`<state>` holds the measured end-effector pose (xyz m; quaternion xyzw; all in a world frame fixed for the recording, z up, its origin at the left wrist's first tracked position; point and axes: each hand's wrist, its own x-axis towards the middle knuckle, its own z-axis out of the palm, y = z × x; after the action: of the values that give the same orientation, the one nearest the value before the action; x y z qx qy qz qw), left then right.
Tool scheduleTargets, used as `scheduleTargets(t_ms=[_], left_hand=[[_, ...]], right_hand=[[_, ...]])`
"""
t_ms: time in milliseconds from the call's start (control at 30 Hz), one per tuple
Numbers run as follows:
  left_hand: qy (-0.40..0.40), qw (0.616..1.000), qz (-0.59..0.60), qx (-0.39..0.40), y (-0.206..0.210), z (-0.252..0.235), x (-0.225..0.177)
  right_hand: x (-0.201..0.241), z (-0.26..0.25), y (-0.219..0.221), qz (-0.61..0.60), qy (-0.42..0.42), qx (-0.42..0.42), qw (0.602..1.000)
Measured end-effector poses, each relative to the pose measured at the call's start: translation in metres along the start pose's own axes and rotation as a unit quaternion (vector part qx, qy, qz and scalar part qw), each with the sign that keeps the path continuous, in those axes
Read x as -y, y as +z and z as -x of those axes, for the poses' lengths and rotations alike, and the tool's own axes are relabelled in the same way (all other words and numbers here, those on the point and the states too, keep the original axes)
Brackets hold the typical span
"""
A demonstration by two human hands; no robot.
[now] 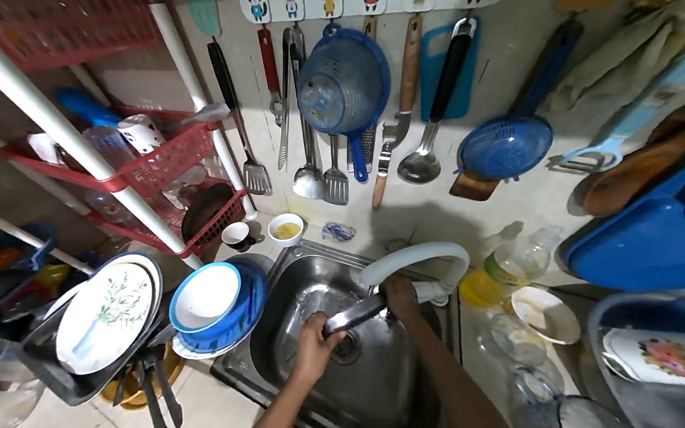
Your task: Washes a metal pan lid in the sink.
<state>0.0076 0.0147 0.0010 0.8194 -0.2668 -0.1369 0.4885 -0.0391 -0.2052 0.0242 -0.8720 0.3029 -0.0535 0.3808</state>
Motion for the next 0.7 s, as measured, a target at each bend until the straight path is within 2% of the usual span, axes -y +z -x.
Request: scheduleTargets(t_ms=[100, 167, 233, 267, 333, 367, 433, 500, 533, 600, 633, 700], left_hand=[[-0.034, 0.999, -0.017, 0.006, 0.001, -0.003, -0.002], [-0.037, 0.998, -0.052, 0.015, 0.010, -0.008, -0.006], [-0.024, 0.998, -0.062, 0.002, 0.020, -0.008, -0.007], [-0.023, 0.998, -0.064, -0.005, 0.020, -0.008, -0.008], [-0.040, 0.997, -0.064, -0.004, 0.011, -0.004, -0.012], [-0.038, 0.997, -0.061, -0.008, 0.006, -0.002, -0.013], [-0.041, 0.997, -0.060, -0.002, 0.002, -0.003, -0.015], [-0.059, 0.996, -0.068, 0.013, 0.007, -0.006, -0.015], [-0.058, 0.996, -0.071, 0.013, 0.014, -0.008, -0.016], [-0.038, 0.997, -0.060, -0.012, 0.028, -0.007, -0.017], [-0.035, 0.998, -0.050, -0.016, 0.030, -0.007, -0.019], [-0.036, 0.998, -0.057, 0.005, 0.019, -0.008, -0.024]], right_hand=[[0.017, 0.013, 0.006, 0.080, -0.030, 0.027, 0.996], [0.033, 0.029, 0.028, 0.158, -0.136, 0.046, 0.977], [0.031, 0.040, 0.049, 0.188, -0.267, -0.002, 0.945], [0.029, 0.037, 0.046, 0.182, -0.272, 0.016, 0.945], [0.021, 0.024, 0.025, 0.135, -0.170, 0.074, 0.973], [0.010, 0.018, 0.016, 0.093, -0.117, 0.069, 0.986], [-0.001, 0.012, 0.011, 0.057, -0.082, 0.032, 0.994], [0.016, 0.023, 0.020, 0.113, -0.102, 0.058, 0.987], [0.027, 0.032, 0.029, 0.147, -0.147, 0.069, 0.976], [0.031, 0.042, 0.054, 0.181, -0.280, -0.002, 0.943], [0.030, 0.039, 0.054, 0.172, -0.287, 0.007, 0.942], [0.028, 0.027, 0.035, 0.112, -0.159, 0.081, 0.978]])
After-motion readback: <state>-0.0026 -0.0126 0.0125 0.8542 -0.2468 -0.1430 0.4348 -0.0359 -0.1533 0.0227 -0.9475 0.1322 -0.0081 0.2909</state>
